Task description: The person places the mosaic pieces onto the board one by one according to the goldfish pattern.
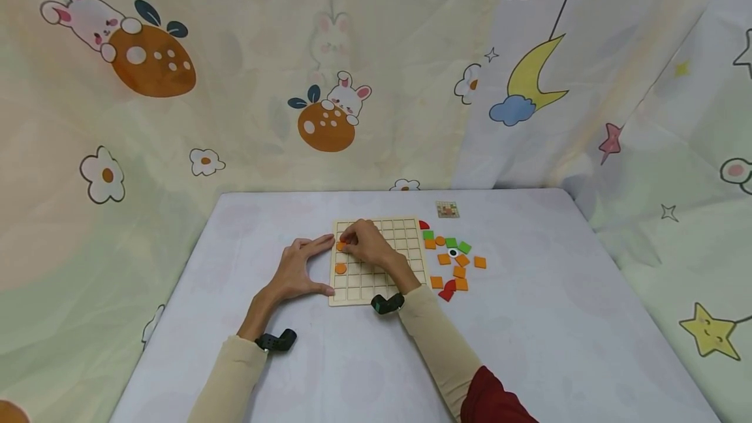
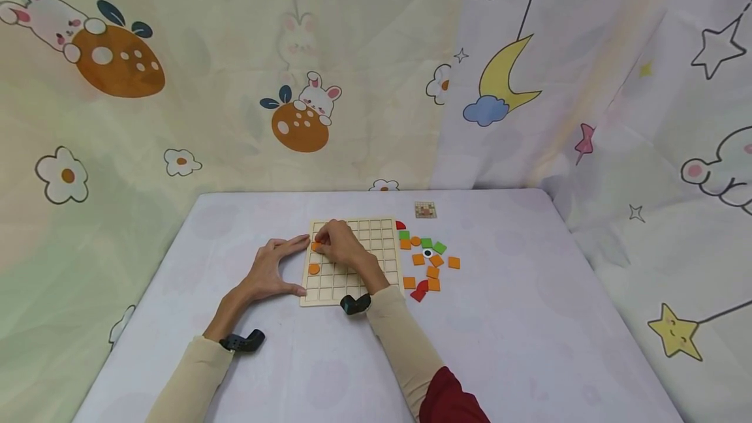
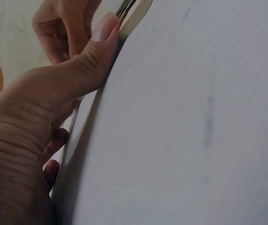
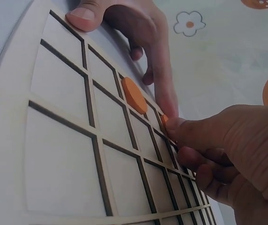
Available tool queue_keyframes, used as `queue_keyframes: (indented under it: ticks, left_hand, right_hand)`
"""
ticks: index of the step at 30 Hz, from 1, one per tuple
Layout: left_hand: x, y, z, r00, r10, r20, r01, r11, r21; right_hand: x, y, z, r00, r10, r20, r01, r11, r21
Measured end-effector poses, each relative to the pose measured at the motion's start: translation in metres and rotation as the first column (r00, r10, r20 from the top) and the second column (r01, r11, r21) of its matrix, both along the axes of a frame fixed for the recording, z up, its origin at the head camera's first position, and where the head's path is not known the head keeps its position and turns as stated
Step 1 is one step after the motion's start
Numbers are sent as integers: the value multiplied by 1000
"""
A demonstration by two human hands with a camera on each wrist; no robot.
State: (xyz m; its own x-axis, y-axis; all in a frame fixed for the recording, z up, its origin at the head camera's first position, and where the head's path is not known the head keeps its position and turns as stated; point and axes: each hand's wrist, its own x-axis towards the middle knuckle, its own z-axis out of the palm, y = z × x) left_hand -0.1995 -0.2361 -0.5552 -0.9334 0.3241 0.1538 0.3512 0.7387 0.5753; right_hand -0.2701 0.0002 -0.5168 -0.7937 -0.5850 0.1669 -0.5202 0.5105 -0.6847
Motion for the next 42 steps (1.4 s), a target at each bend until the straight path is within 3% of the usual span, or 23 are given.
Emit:
queue_keyframes:
  ticks: [11,25,34,42]
  left_hand:
    - [0,1,-1,1000,6,-2,-6,1000,-10]
    - [0,1,-1,1000,-2,-1,2,1000,-13]
    - [1,2,-1,1000,-6,-28,6,1000,-7]
    - [2,3,1,1000,-4,-28,4,1000,-8]
  right_hand:
    - [4,18,17,999,-38,6,38,997,-70]
    - [7,46,21,997,-78,-1,78,995,-62]
    - [6,80,26,995,-101,11,101,993,-67]
    - [4,112,27,983,-182,35,183,982,-34]
